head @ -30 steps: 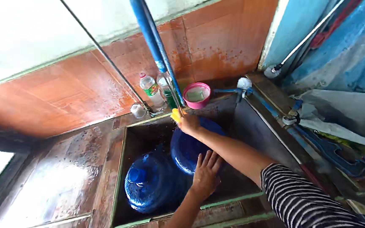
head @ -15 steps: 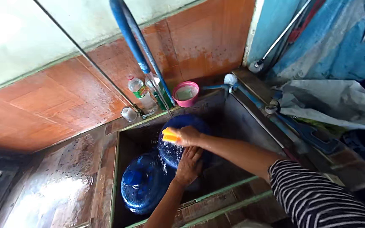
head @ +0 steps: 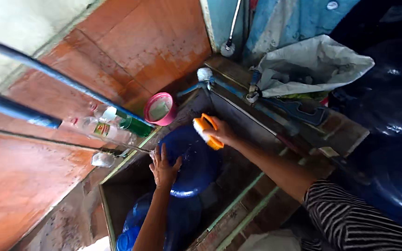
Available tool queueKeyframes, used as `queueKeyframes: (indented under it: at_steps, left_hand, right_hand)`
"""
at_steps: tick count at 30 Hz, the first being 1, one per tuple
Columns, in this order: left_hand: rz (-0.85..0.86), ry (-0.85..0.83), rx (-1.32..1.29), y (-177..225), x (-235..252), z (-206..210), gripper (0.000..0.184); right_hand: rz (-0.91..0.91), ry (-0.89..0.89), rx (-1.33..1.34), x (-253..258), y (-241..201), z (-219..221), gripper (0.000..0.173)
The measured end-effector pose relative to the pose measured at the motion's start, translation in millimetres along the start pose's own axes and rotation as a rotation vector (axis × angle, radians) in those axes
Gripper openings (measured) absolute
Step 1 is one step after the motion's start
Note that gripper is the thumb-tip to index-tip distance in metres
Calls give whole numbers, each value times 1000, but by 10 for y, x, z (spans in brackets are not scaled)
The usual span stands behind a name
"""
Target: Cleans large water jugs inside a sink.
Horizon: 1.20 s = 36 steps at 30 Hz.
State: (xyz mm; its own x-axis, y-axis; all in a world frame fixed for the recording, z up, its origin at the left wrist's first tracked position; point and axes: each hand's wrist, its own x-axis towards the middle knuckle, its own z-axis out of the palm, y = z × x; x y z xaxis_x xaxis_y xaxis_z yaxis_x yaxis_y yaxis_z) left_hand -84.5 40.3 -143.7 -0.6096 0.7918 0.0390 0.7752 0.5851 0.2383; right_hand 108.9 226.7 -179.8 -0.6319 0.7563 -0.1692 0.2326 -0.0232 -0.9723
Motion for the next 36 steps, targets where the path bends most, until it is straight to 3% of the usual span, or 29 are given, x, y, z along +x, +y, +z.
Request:
queueKeyframes:
  at_steps: [1,4,5,8,11,13,14,16,17,19,21,22,24,26,28,30,32,34,36]
  left_hand:
    - [6,-1,0,-73,73,-30,83]
    - [-282,-26,-58,-63,319,-120,68]
    - [-298,-30,-82,-40,387,-122,64]
    - [-115,-61,-124,42,558,-113,46]
    - [-15,-52,-105,71,726,-46,38]
    - [-86,24,-40,113,830,-2,48]
    - [-193,53,-26,166,893,5,59]
    - [-395,36,-3,305,1000,29,74]
    - [-409,7,14,361,1027,50,75]
    - [-269,-42,-8,411,995,99,68]
    - [-125,-21,-61,310,945,98,62]
    - [-149,12,-71,265,923,82,63]
    - [-378,24,-30,229,892,17,80]
    - [-497,-17,-18,227,843,-66,89]
    - [-416,-51,-47,203,649,-85,88]
    - [-242,-64,-83,214,381,-38,88]
    - [-70,-80,-144,316,59,26,87]
    - [73,-73,-208,444,-303,103,80]
    - [178,-51,-248,531,-652,178,71]
  right_hand:
    - [-35,-50,-7,-81,-19,17,71]
    - [-95,-216,-30,-244,-175,157,72]
    - [-117,-256,-9,-142,-232,202,70]
    - [-165,-293,106,408,-220,399,61]
    - [45,-208,199,535,455,696,55]
    - [256,-170,147,487,929,677,59]
    - [321,-173,128,486,945,613,61]
    - [293,-187,149,511,596,521,59]
    - [222,-178,194,560,365,519,57]
    - [60,-133,274,674,54,538,56]
    - [30,-134,263,667,119,626,57]
    - [77,-145,207,610,316,669,59]
    - [241,-200,75,403,745,670,68]
    - [377,-266,-23,211,892,535,64]
    - [455,-340,-193,110,819,322,52]
    - [462,-366,-490,144,517,129,51]
    - [312,-309,-644,182,21,116,48]
    - [-4,-246,-640,174,-437,341,43]
    - [-355,-305,-638,136,-753,776,40]
